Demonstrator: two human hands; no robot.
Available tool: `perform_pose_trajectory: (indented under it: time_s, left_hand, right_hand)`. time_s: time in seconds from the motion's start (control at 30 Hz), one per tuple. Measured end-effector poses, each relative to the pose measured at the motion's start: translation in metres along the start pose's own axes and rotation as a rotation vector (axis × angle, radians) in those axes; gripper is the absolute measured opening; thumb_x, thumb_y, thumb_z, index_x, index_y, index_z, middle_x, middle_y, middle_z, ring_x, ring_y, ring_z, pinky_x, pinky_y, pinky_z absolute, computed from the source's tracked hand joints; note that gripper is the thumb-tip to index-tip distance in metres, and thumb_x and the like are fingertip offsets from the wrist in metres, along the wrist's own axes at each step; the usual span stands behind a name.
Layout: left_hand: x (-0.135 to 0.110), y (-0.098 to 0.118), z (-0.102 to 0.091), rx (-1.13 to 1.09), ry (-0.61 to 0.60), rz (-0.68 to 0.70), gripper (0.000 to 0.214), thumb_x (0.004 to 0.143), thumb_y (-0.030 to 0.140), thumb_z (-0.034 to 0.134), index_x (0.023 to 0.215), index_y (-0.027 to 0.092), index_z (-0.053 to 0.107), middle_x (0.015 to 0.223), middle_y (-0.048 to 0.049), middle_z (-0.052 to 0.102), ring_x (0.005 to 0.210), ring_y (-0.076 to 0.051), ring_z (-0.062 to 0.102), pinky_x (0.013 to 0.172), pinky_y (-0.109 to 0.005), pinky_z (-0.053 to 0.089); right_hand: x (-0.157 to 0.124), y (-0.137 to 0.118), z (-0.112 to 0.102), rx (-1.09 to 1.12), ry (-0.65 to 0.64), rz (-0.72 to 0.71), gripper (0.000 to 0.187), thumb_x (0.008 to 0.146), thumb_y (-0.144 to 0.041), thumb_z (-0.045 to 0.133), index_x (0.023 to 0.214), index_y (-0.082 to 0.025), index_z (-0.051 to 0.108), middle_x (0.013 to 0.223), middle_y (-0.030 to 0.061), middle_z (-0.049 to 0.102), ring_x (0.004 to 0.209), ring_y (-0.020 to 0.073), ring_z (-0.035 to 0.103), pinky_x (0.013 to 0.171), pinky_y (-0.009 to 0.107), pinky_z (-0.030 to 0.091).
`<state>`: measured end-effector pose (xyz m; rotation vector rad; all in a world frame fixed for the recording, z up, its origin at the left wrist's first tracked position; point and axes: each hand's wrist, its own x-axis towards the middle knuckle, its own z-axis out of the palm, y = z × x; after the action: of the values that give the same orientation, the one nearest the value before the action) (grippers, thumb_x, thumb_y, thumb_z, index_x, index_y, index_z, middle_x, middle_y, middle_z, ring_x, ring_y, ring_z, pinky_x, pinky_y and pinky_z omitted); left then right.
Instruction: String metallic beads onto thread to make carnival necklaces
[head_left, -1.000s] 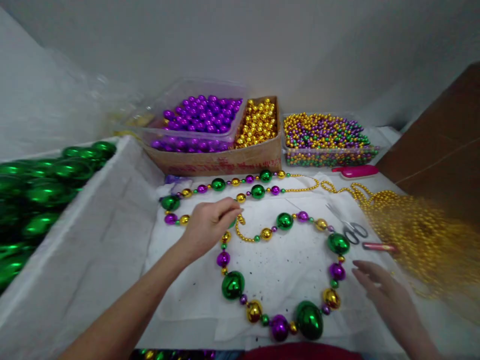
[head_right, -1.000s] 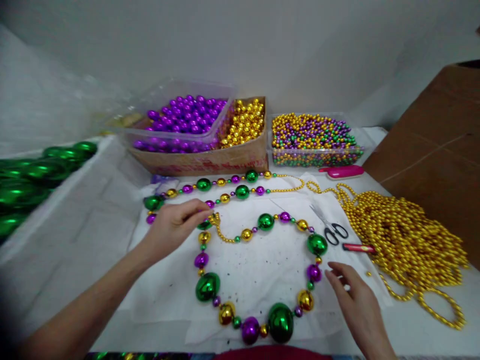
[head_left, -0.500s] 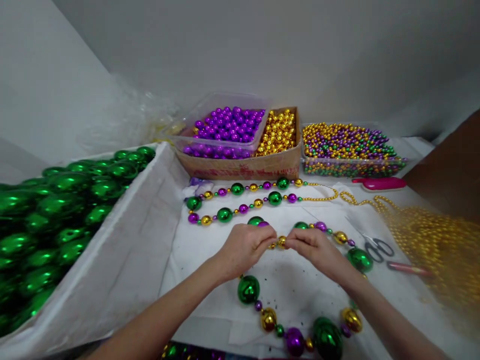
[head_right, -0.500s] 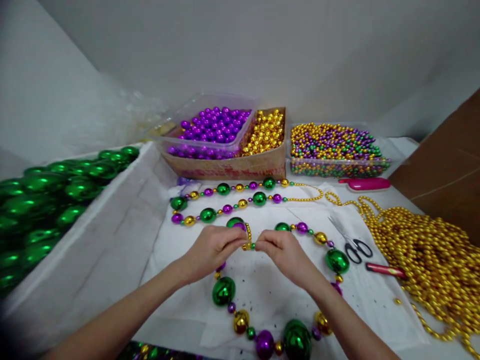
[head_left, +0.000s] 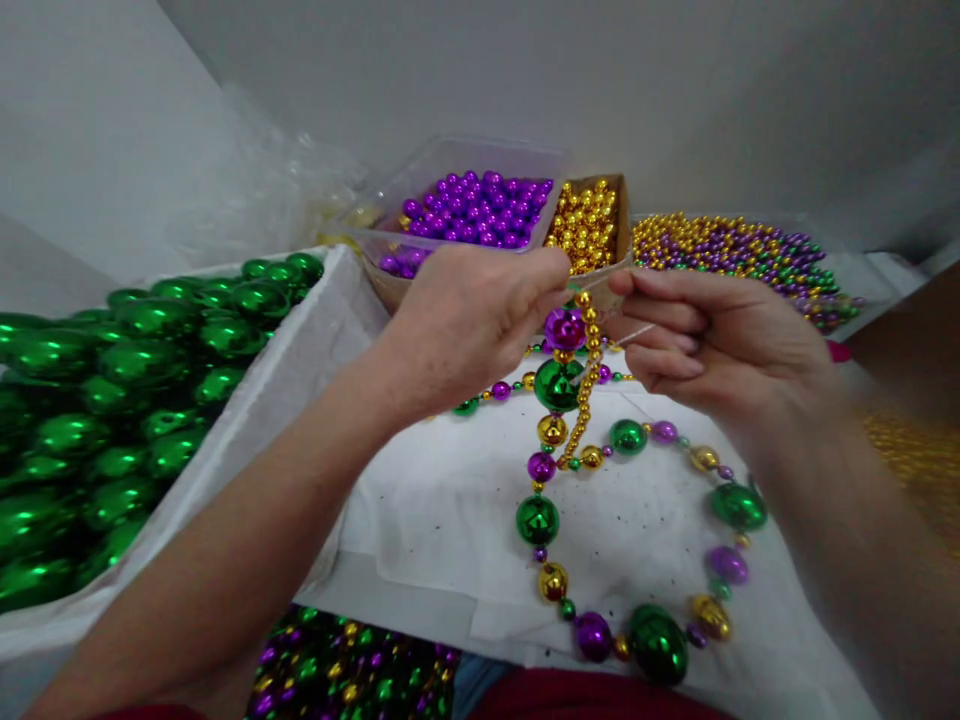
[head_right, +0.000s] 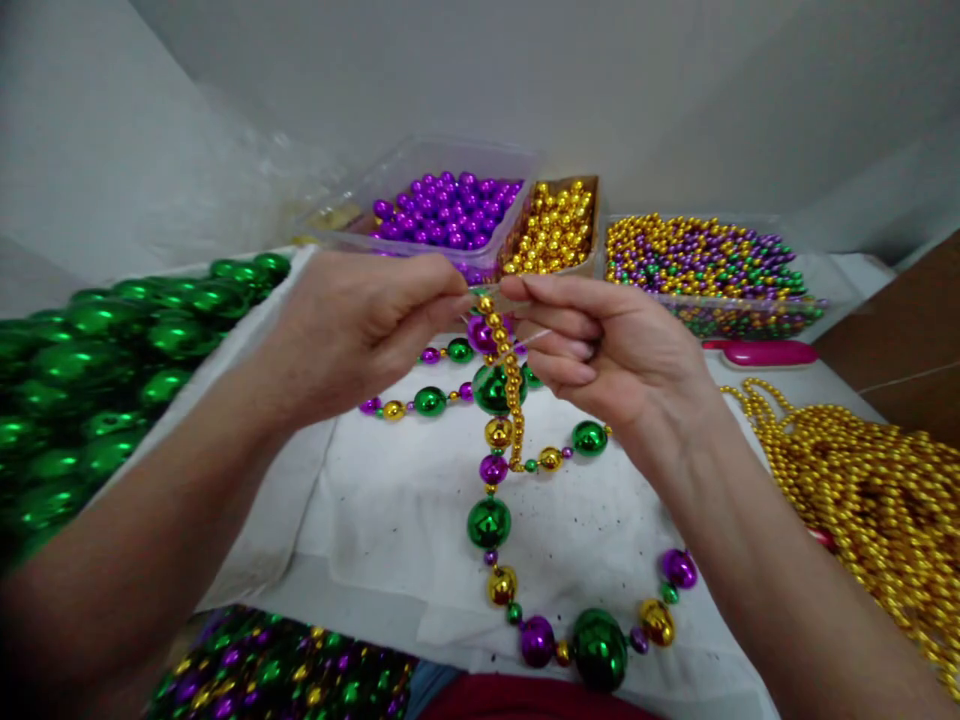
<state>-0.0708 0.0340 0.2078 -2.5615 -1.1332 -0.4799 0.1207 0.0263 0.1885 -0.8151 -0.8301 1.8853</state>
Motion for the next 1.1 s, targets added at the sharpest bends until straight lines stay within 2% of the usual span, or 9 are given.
perform_pose_trajectory:
  time_s: [0.07,0.13,0.23,0.37,0.43,0.57,0.67,0.87,1.1]
  left_hand:
    - [0.002,-0.006,-0.016,0.052,0.04,0.0,0.031,0.093,0.034,0.036,0.085,0.018,0.061,0.064,0.004,0.051,0.062,-0.01,0.054,0.056,-0.023,0.029]
    - [-0.003,-0.009,-0.015,0.04,0.035,0.005,0.031,0.093,0.034,0.036,0.081,0.018,0.06,0.062,0.0039,0.049,0.058,-0.01,0.052,0.054,-0.023,0.027]
    - [-0.022,-0.007,0.023,-0.117,-0.049,0.035,0.029,0.091,0.03,0.038,0.072,0.018,0.056,0.057,0.0029,0.049,0.054,-0.011,0.049,0.052,-0.024,0.029]
    - [-0.043,0.001,0.079,-0.23,-0.138,0.03,0.026,0.093,0.027,0.036,0.075,0.018,0.053,0.057,0.0019,0.052,0.054,-0.012,0.049,0.052,-0.025,0.031]
    - [-0.045,0.002,0.081,-0.236,-0.145,0.031,0.025,0.092,0.027,0.036,0.076,0.018,0.053,0.058,0.0017,0.053,0.054,-0.012,0.049,0.052,-0.025,0.03]
    - [-0.041,-0.002,0.05,-0.21,-0.104,0.027,0.024,0.093,0.029,0.036,0.077,0.018,0.052,0.062,0.0013,0.055,0.055,-0.012,0.05,0.052,-0.024,0.031]
    - [-0.048,0.0,0.043,-0.192,-0.11,0.049,0.022,0.093,0.025,0.036,0.076,0.019,0.049,0.061,0.0021,0.053,0.056,-0.012,0.05,0.053,-0.025,0.032]
    - [-0.076,0.018,0.074,-0.218,-0.199,0.039,0.019,0.092,0.022,0.036,0.077,0.02,0.047,0.063,0.0017,0.054,0.058,-0.013,0.052,0.052,-0.026,0.033]
    - [-0.122,0.056,0.124,-0.395,-0.387,-0.054,0.021,0.094,0.023,0.033,0.079,0.019,0.047,0.066,0.0012,0.057,0.06,-0.014,0.053,0.054,-0.025,0.037]
  right_hand:
    - [-0.002,-0.011,0.012,-0.026,-0.003,-0.053,0.038,0.092,-0.012,0.034,0.068,-0.013,0.064,0.045,-0.0092,0.022,0.039,0.001,0.014,0.035,0.013,0.011]
    - [0.0,-0.005,0.009,-0.021,-0.024,-0.083,0.031,0.088,-0.011,0.041,0.066,-0.013,0.064,0.046,-0.0093,0.025,0.04,0.0009,0.013,0.035,0.014,0.011]
    - [0.01,0.031,-0.02,0.009,-0.039,-0.025,0.014,0.075,-0.012,0.056,0.064,-0.013,0.065,0.047,-0.0094,0.024,0.041,0.0023,0.011,0.033,0.015,0.011]
    - [0.019,0.072,-0.057,-0.098,0.012,0.073,0.007,0.068,-0.02,0.066,0.064,-0.014,0.066,0.045,-0.0103,0.022,0.041,0.0033,0.01,0.034,0.018,0.007]
    - [0.017,0.07,-0.056,-0.159,0.021,0.041,0.007,0.066,-0.02,0.067,0.062,-0.014,0.065,0.042,-0.0102,0.025,0.039,0.0031,0.011,0.035,0.018,0.007]
    - [0.01,0.045,-0.035,-0.394,-0.01,-0.117,0.011,0.067,-0.026,0.066,0.064,-0.016,0.065,0.041,-0.0087,0.034,0.036,0.0028,0.016,0.035,0.02,0.006]
    - [0.006,0.044,-0.031,-0.47,0.015,-0.101,0.015,0.066,-0.032,0.066,0.063,-0.017,0.064,0.04,-0.0088,0.034,0.035,0.0034,0.016,0.036,0.021,0.006]
    - [0.002,0.082,-0.059,-0.599,0.019,-0.023,0.02,0.069,-0.036,0.062,0.067,-0.017,0.065,0.044,-0.0076,0.036,0.039,0.0053,0.021,0.04,0.023,0.011]
    - [-0.017,0.15,-0.1,-0.776,0.03,0.025,0.021,0.074,-0.035,0.057,0.064,-0.017,0.062,0.053,-0.0029,0.049,0.05,0.0106,0.039,0.048,0.024,0.027]
